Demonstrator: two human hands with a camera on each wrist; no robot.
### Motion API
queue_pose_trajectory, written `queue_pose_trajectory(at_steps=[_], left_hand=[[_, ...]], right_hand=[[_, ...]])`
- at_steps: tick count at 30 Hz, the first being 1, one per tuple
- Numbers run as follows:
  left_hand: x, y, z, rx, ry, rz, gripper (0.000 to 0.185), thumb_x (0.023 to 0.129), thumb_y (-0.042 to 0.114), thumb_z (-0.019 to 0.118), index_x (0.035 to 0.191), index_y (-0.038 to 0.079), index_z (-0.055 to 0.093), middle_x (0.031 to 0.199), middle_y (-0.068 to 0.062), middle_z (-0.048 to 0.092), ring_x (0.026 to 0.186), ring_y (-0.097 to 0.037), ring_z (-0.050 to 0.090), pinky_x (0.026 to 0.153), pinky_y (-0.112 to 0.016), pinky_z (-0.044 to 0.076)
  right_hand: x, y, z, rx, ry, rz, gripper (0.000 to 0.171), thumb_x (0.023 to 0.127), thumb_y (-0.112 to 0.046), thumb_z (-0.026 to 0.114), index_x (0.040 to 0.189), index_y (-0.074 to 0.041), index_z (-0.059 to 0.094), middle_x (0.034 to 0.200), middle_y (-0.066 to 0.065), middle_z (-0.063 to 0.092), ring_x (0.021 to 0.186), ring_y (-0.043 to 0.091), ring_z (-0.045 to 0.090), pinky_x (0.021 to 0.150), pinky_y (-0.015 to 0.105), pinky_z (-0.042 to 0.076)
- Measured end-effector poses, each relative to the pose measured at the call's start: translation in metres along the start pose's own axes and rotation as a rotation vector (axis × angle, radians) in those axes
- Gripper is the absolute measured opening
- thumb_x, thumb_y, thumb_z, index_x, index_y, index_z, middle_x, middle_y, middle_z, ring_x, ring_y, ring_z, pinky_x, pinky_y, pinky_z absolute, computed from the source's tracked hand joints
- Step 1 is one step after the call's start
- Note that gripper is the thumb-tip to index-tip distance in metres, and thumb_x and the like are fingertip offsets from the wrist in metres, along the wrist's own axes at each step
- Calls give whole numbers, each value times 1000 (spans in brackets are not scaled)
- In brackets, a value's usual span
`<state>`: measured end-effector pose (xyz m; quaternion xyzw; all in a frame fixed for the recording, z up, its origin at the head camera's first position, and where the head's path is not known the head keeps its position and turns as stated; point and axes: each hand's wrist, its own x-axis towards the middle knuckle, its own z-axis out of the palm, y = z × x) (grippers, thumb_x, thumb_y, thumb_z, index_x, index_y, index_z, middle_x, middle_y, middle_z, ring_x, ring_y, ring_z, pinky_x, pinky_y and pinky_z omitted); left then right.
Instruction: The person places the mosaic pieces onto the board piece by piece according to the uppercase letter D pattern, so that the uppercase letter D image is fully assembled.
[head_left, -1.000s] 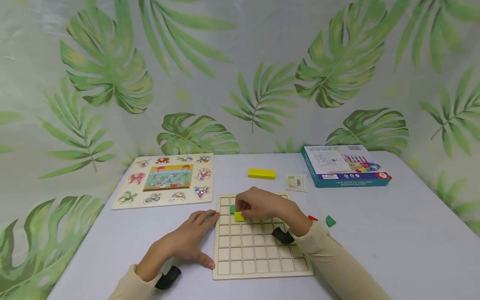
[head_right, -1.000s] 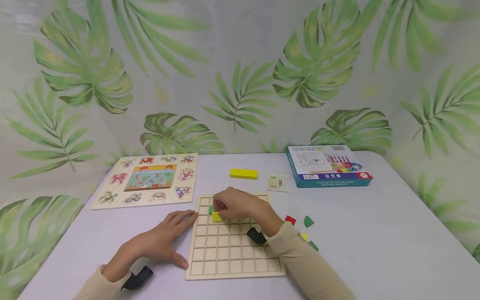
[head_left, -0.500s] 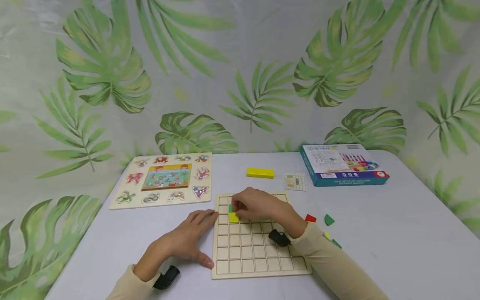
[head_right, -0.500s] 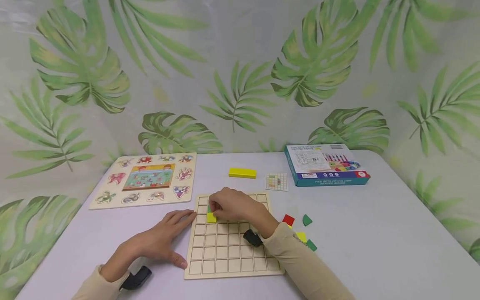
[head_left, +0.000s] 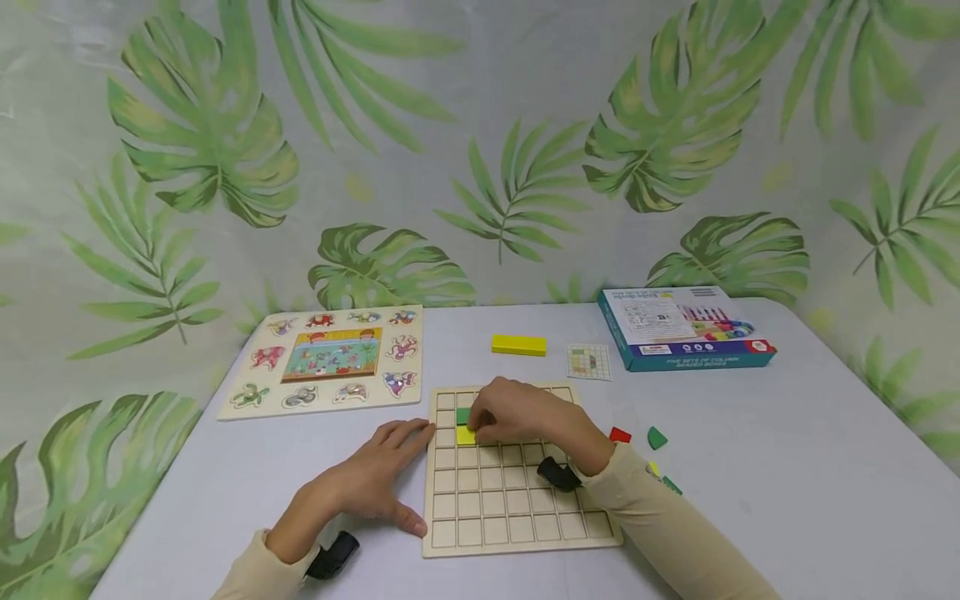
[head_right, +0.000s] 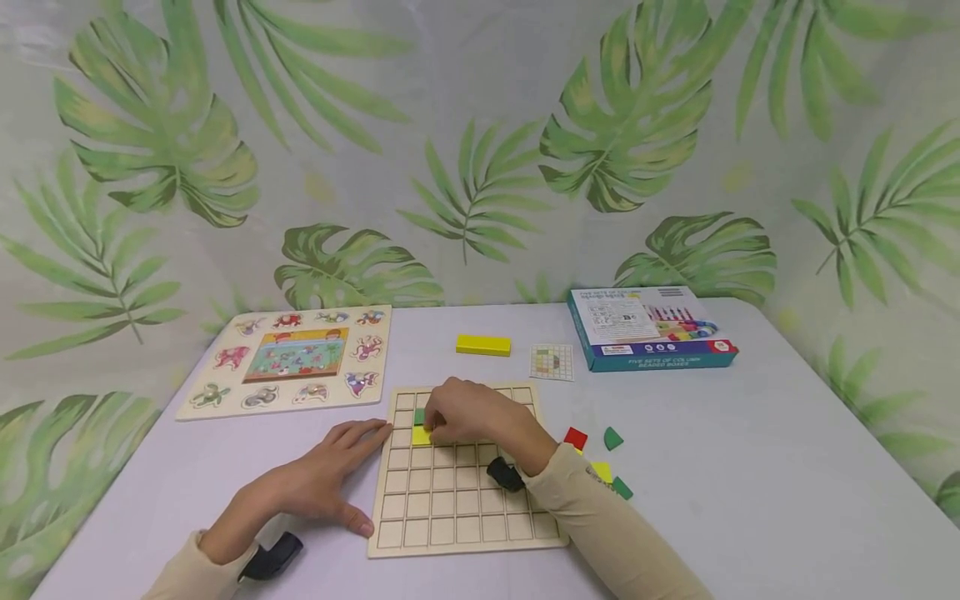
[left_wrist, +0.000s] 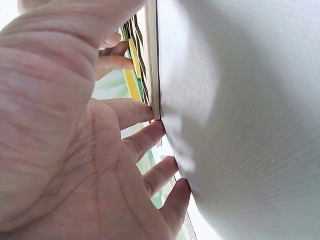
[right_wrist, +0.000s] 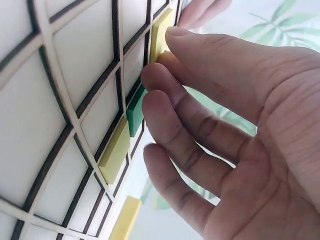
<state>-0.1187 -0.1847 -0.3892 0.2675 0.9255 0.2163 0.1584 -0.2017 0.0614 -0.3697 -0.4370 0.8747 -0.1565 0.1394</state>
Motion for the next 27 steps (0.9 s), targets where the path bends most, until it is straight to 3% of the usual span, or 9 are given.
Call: queue_pose_trajectory(at_steps=[5,8,12,22,27], left_hand=[[0,0,-1,-10,3,2,123,65,53,90,158,2,26,162,-19,26,147,-43,21,115,-63,27],[0,0,0,-24,3,1,123,65,53,90,158,3,26,162,-18,25,148,-43,21,115,-64,26],[-1,1,0,-30,1,-8,124,64,54,90,158,4,26,163,-17,25,148,-42,20,116,-64,26],[-1,1,1,-2,13,-2,125,63,55,90,158,3,26,162,-18,26,147,-42,22,115,-63,28],[0,0,2,-1,16,1,126,63,56,90,158,4,26,162,-18,25,147,-42,22,115,-63,28]], right_hand=[[-1,-3,-1,2,-26,-22,9,90,-14,74,82,-13,77,71,-7,65,61,2,46,60,19,42],[-5,-3,-3,3,-27,-3,5,91,-16,74,93,-12,77,77,-9,66,66,2,50,65,19,45],[-14,-1,-6,14,-23,17,23,94,-18,70,115,-9,74,89,-6,70,74,2,56,73,21,49],[-58,21,-18,54,-3,52,26,96,-20,68,119,-10,71,91,-9,68,79,5,57,76,25,51],[-85,30,-26,65,4,115,28,95,-22,69,120,-10,71,91,-11,67,83,6,58,77,28,52]])
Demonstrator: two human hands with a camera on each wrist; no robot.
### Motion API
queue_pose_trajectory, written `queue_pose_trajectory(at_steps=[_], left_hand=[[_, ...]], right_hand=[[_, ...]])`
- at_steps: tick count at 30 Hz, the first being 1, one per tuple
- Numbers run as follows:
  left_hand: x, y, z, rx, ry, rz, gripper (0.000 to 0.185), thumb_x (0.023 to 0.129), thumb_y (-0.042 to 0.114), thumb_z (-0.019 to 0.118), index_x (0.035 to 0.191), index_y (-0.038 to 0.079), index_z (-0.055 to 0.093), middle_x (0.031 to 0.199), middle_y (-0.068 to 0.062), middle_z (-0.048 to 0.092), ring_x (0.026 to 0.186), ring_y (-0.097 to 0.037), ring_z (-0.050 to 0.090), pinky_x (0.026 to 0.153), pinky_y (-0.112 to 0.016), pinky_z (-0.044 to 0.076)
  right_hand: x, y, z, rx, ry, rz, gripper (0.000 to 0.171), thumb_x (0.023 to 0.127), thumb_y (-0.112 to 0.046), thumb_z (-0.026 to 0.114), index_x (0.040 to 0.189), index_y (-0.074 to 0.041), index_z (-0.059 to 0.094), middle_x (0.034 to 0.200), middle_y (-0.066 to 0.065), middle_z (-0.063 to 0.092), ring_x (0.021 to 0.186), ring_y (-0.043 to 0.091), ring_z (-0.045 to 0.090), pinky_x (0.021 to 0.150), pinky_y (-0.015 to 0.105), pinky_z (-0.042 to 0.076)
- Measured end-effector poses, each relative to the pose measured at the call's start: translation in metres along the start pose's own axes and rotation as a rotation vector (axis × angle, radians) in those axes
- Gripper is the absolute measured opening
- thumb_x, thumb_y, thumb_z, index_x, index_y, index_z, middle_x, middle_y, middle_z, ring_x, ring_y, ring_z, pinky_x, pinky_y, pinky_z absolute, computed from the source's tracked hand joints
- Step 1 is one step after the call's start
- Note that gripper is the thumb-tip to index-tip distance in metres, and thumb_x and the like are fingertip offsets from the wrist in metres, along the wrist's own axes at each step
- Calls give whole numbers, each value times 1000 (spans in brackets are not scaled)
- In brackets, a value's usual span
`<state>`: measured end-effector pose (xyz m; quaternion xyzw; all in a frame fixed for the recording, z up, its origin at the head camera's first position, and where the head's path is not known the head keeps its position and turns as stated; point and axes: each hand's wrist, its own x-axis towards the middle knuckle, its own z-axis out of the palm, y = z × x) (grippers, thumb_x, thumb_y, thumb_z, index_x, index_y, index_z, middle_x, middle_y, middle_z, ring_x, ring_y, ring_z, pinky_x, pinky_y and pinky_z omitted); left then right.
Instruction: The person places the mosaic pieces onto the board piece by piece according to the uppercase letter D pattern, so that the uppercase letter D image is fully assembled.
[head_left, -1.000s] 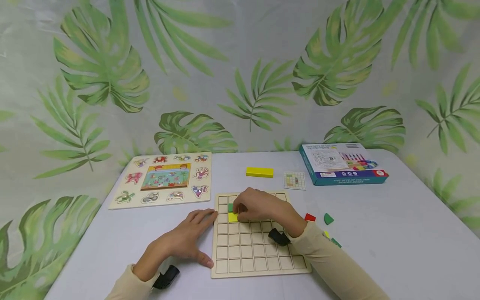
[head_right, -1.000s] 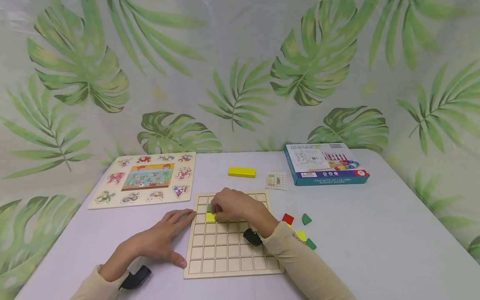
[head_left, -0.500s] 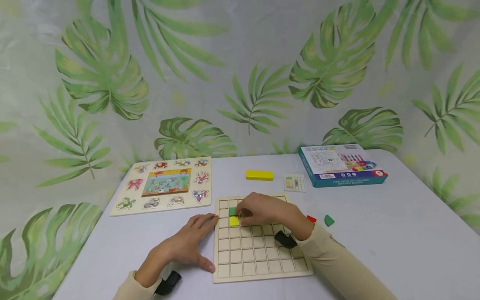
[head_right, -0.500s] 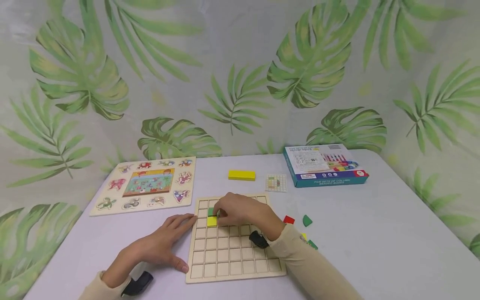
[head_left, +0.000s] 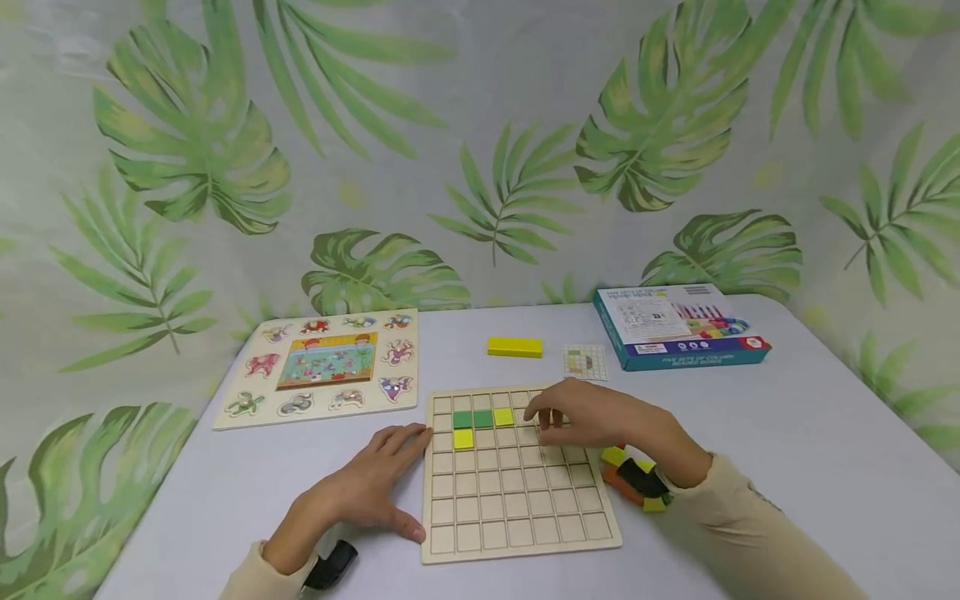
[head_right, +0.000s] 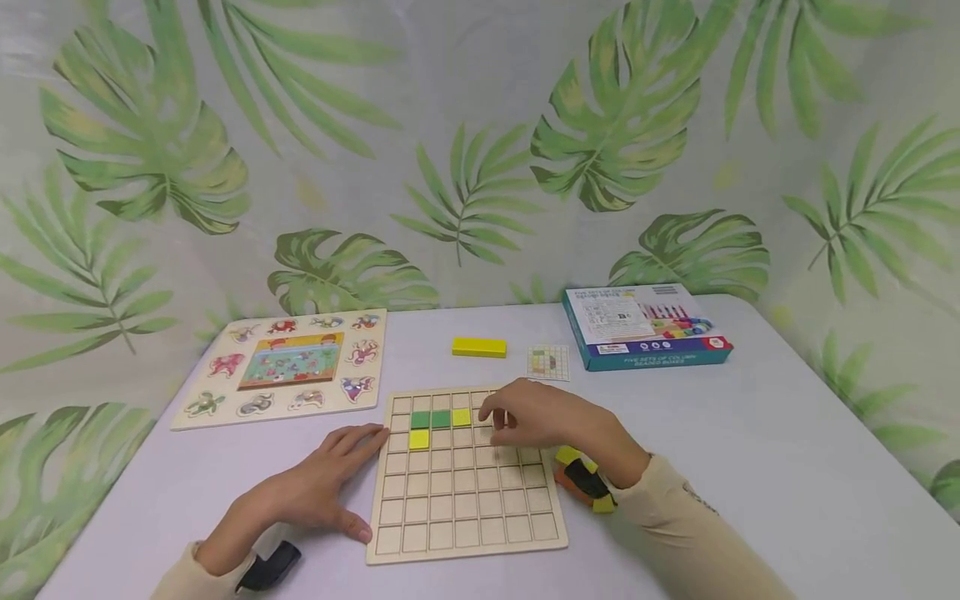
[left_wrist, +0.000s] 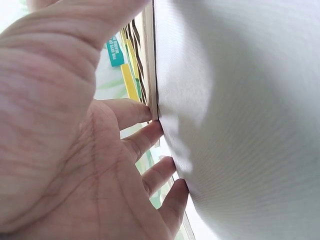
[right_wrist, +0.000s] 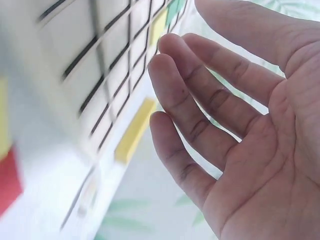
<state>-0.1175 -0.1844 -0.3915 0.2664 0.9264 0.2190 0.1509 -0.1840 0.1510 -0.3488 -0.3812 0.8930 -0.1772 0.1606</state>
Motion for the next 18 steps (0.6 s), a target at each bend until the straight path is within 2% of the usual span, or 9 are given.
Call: queue_pose_trajectory(at_steps=[6,9,14,18], left_hand=[[-1,2,0,-10,-16,-3,125,65,54,88,158,1,23,163,-22,22,148,-46,18,116,-64,24],[-2,4,0,0,-39,2,124,68,53,86,158,-1,20,164,-24,18,149,-48,14,117,-65,21],[-3,7,1,12,-55,0,122,70,52,85,158,0,19,164,-24,17,149,-50,12,118,-65,19],[-4,7,2,9,-57,2,119,72,53,83,159,2,20,165,-23,16,150,-50,11,118,-66,17]], right_hand=[[-29,23,-5,26,14,96,32,93,-22,71,123,-11,69,98,-9,69,87,7,59,74,24,51],[-41,32,-7,58,1,121,33,91,-20,74,123,-11,69,101,-6,69,88,9,60,75,25,53],[-55,40,-6,101,-21,139,25,86,-18,79,111,-17,73,96,-7,68,89,12,59,81,31,53],[-60,46,-4,141,-40,158,22,83,-18,82,103,-22,74,93,-7,65,89,16,56,78,29,50]])
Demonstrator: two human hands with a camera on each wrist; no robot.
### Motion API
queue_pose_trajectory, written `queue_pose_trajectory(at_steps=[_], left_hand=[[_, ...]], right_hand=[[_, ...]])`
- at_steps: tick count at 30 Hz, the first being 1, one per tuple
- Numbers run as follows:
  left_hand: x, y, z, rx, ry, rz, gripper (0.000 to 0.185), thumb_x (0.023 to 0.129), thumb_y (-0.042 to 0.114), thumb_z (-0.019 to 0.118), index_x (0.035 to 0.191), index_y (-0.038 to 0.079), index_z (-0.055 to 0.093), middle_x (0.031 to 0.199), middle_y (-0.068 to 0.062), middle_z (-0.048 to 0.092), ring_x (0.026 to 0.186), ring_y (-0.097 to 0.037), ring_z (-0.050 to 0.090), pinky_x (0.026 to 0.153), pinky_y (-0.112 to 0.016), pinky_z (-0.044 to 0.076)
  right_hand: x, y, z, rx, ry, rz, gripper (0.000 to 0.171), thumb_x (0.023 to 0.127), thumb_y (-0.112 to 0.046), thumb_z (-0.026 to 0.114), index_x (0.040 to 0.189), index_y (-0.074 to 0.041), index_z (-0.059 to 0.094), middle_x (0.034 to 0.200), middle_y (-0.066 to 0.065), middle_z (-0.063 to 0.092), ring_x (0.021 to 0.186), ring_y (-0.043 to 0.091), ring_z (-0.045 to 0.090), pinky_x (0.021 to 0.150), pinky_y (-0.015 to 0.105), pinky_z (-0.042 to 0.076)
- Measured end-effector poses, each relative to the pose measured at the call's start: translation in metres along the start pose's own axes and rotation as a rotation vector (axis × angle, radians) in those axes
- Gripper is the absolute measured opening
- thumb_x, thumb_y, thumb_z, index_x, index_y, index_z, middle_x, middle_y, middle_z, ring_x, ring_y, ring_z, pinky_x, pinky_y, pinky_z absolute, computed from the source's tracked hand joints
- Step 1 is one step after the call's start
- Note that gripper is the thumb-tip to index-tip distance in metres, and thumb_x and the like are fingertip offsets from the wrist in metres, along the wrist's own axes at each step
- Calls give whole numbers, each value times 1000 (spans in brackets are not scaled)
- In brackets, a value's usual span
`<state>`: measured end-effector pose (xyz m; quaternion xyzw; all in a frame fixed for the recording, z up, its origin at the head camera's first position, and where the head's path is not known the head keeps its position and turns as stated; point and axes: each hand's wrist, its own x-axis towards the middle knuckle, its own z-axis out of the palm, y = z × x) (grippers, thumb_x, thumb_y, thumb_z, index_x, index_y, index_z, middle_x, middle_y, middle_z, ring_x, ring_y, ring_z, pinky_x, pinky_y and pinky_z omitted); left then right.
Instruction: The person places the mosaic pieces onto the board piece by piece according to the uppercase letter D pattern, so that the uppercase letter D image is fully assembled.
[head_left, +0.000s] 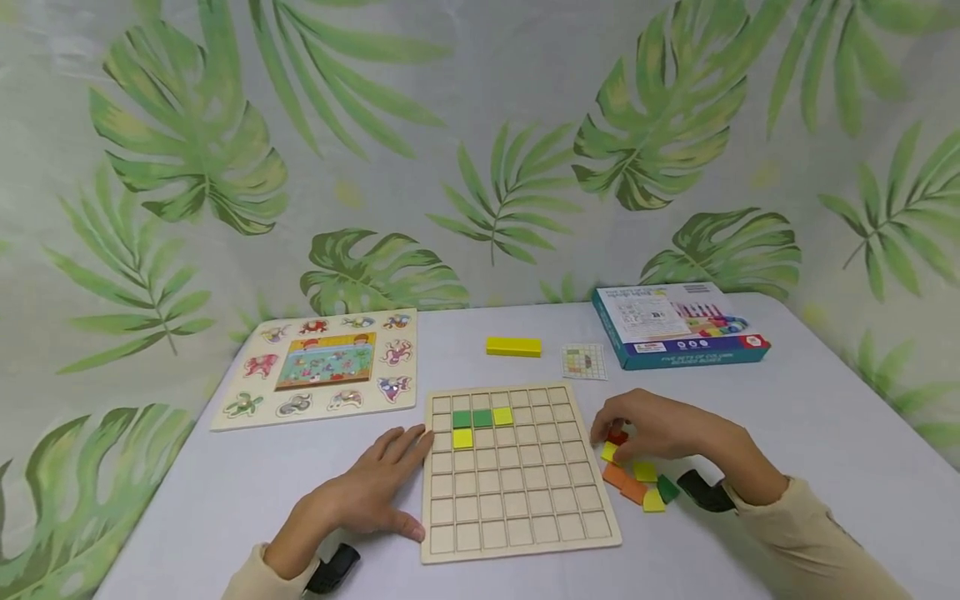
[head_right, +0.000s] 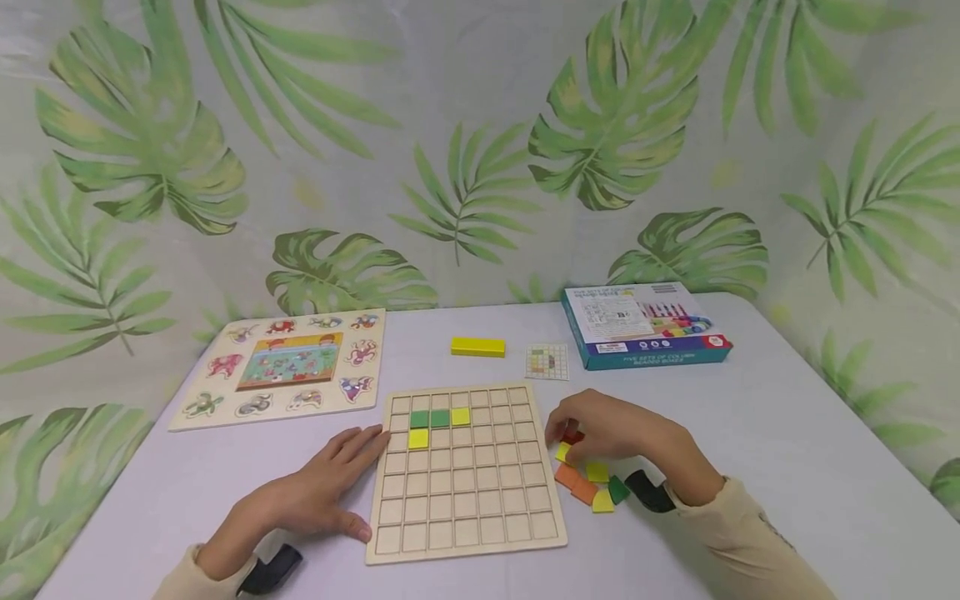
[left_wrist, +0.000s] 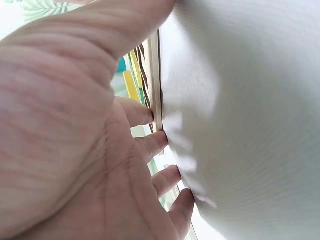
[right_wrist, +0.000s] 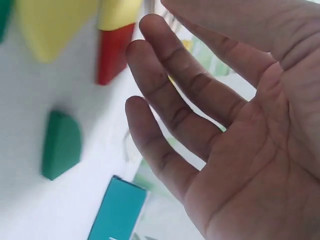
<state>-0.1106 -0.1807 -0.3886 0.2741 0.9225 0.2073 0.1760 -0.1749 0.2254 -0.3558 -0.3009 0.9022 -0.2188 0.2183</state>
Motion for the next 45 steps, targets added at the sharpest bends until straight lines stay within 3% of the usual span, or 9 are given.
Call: queue_pose_trajectory(at_steps=[4,19,34,40,45], left_hand=[[-1,0,2,-13,3,3,118,73,53,82,159,1,19,165,-23,14,150,-51,9,118,-67,15],[-2,3,-1,-13,-1,-25,122,74,54,79,161,3,10,167,-21,12,151,-49,7,119,-65,15],[-1,2,-3,5,-19,-23,118,74,56,81,159,1,19,167,-21,13,152,-48,8,119,-64,16],[1,-2,-3,-45,-28,-18,126,67,57,87,159,3,20,167,-20,14,152,-48,7,119,-65,17],[2,0,-1,-26,-7,-24,133,61,58,89,159,2,20,167,-20,13,152,-49,6,119,-64,15]], right_hand=[[0,4,1,13,-16,11,24,81,-15,83,102,-23,74,90,-6,61,88,18,54,74,25,46],[0,5,5,24,-15,37,24,80,-7,82,97,-21,73,90,-3,59,86,17,54,71,23,48],[2,8,3,-28,15,11,24,80,-16,85,89,-18,62,82,-6,59,81,13,56,73,24,51],[2,11,5,-35,21,21,22,83,-19,82,88,-18,61,77,-8,56,76,9,54,68,22,47],[3,11,4,-42,24,22,18,86,-15,79,91,-18,62,79,-9,57,78,9,54,71,22,49]])
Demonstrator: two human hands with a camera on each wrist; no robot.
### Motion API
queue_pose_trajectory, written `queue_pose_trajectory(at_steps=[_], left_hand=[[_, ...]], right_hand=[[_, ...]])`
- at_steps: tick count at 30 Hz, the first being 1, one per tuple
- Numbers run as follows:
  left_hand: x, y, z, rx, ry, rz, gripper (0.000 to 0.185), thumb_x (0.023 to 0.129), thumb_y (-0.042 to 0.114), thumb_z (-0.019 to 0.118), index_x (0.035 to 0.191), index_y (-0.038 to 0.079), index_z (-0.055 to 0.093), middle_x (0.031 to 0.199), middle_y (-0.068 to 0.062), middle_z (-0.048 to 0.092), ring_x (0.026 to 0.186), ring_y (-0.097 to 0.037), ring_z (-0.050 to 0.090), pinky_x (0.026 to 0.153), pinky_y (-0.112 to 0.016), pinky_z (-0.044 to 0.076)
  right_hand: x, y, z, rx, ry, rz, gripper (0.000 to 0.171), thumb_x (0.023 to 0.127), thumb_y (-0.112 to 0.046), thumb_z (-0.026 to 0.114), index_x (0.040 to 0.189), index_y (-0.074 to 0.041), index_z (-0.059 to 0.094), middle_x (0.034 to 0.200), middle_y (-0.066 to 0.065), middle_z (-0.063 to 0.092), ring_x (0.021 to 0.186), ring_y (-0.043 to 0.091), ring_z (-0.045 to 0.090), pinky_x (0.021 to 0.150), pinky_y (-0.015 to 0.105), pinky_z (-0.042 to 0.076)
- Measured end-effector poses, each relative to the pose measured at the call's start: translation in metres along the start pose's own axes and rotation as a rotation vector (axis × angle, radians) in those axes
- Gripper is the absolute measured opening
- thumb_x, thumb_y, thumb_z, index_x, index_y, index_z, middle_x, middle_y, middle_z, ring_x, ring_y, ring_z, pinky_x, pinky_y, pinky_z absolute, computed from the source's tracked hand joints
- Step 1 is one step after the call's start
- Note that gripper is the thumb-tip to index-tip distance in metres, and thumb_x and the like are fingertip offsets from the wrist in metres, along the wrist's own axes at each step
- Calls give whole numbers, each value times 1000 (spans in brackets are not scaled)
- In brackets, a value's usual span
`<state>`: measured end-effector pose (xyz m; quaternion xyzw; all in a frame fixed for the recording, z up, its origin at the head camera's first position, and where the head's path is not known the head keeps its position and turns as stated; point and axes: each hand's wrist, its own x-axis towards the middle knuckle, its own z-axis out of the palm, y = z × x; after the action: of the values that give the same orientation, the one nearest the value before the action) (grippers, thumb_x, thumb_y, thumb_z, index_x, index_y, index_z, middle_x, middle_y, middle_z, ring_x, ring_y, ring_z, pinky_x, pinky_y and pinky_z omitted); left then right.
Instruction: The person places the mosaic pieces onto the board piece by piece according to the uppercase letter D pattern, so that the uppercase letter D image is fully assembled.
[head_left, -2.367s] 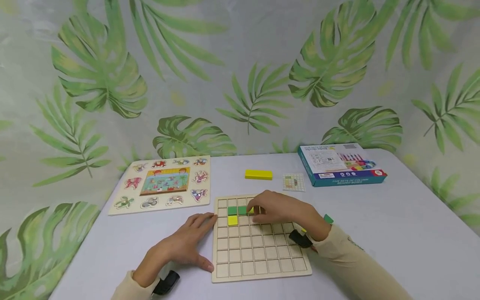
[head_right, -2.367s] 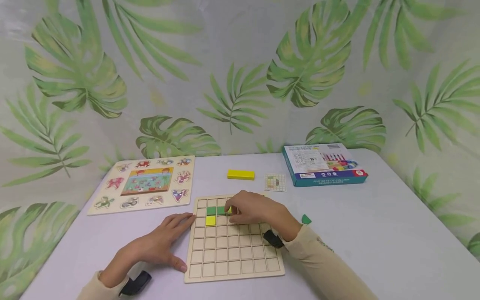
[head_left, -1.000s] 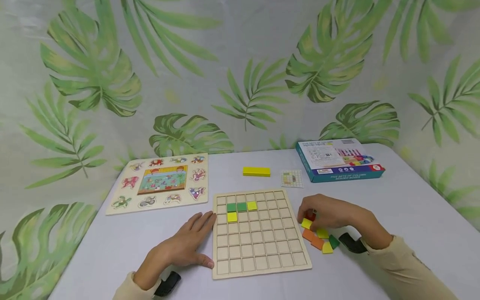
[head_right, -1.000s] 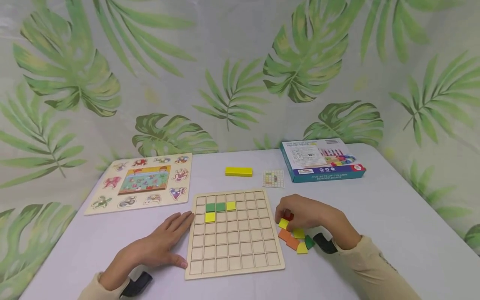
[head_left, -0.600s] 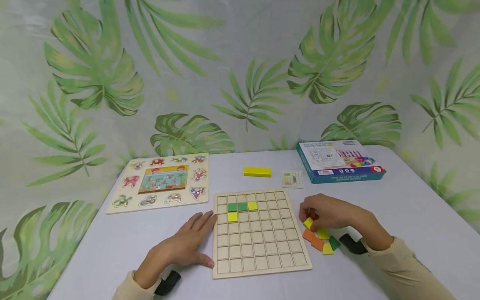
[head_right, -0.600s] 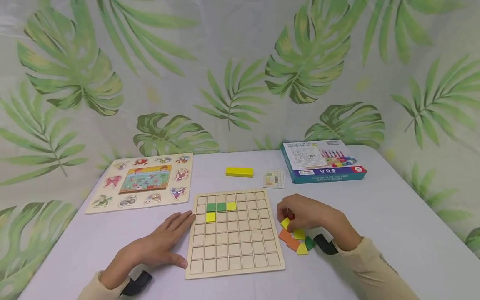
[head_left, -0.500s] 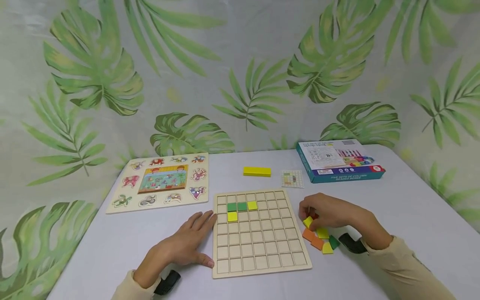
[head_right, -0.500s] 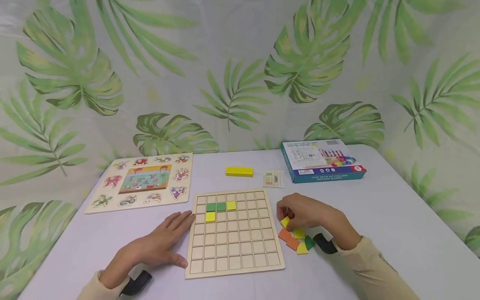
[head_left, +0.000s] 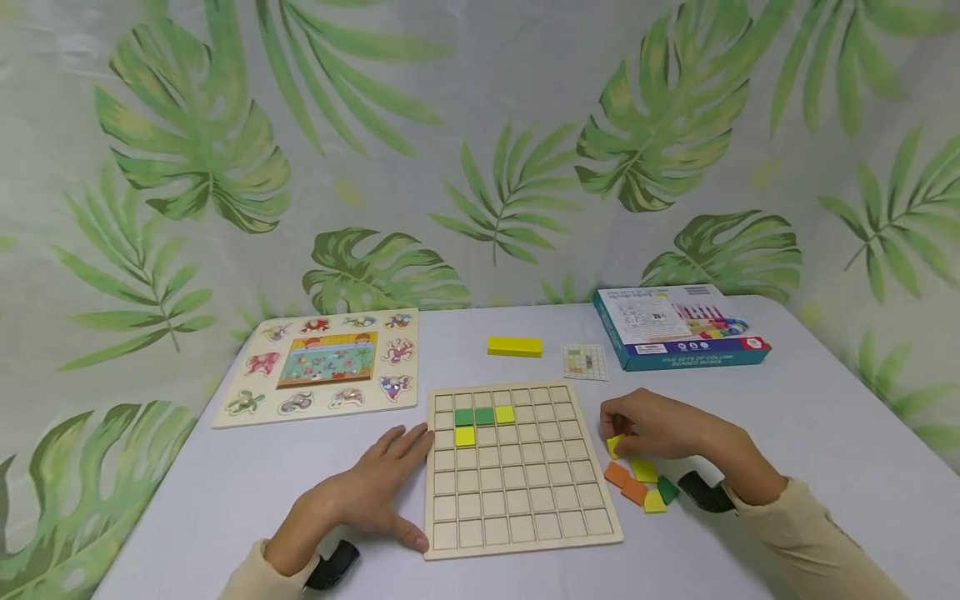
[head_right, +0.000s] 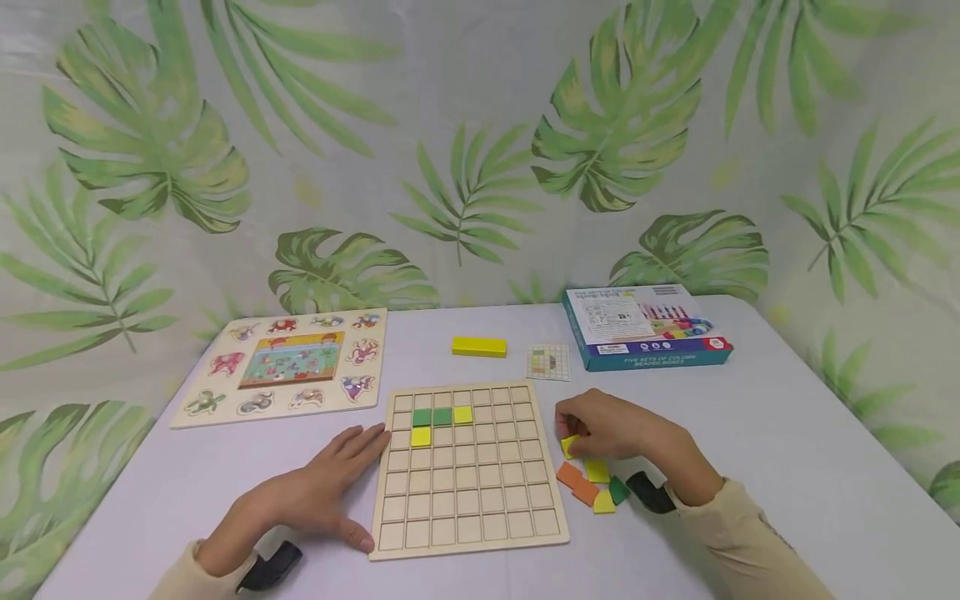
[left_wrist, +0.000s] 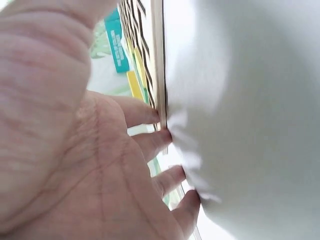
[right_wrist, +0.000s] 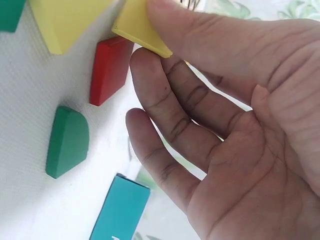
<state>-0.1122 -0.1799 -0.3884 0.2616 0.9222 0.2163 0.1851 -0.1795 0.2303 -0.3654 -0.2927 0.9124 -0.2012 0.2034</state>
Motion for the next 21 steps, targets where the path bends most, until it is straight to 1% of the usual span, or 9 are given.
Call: queue_pose_trajectory(at_steps=[3,9,15,21], left_hand=[[-1,3,1,8,10,-11,134,60,57,90,158,-1,19,167,-21,13,151,-50,6,119,-65,14],[0,5,3,-9,-8,-18,132,63,52,90,159,-2,16,167,-23,10,151,-51,2,118,-67,12],[0,7,3,6,-17,-15,131,65,51,88,159,-2,13,167,-22,8,152,-50,-1,119,-66,11],[-2,7,4,-9,-22,-20,130,66,51,87,159,-2,12,168,-21,6,152,-49,-3,120,-65,9]], right_hand=[[0,-1,0,-1,2,11,16,88,-12,77,93,-18,63,82,-9,59,80,9,55,74,22,50],[-4,-5,-1,-8,11,31,15,89,-12,76,92,-19,64,84,-10,61,83,10,56,77,22,52],[-6,-9,-8,-38,46,-10,13,90,-11,74,90,-19,64,81,-10,59,80,9,55,74,22,50],[-1,-17,-9,-13,27,-52,12,92,-9,71,91,-18,63,79,-7,59,73,8,55,67,22,49]])
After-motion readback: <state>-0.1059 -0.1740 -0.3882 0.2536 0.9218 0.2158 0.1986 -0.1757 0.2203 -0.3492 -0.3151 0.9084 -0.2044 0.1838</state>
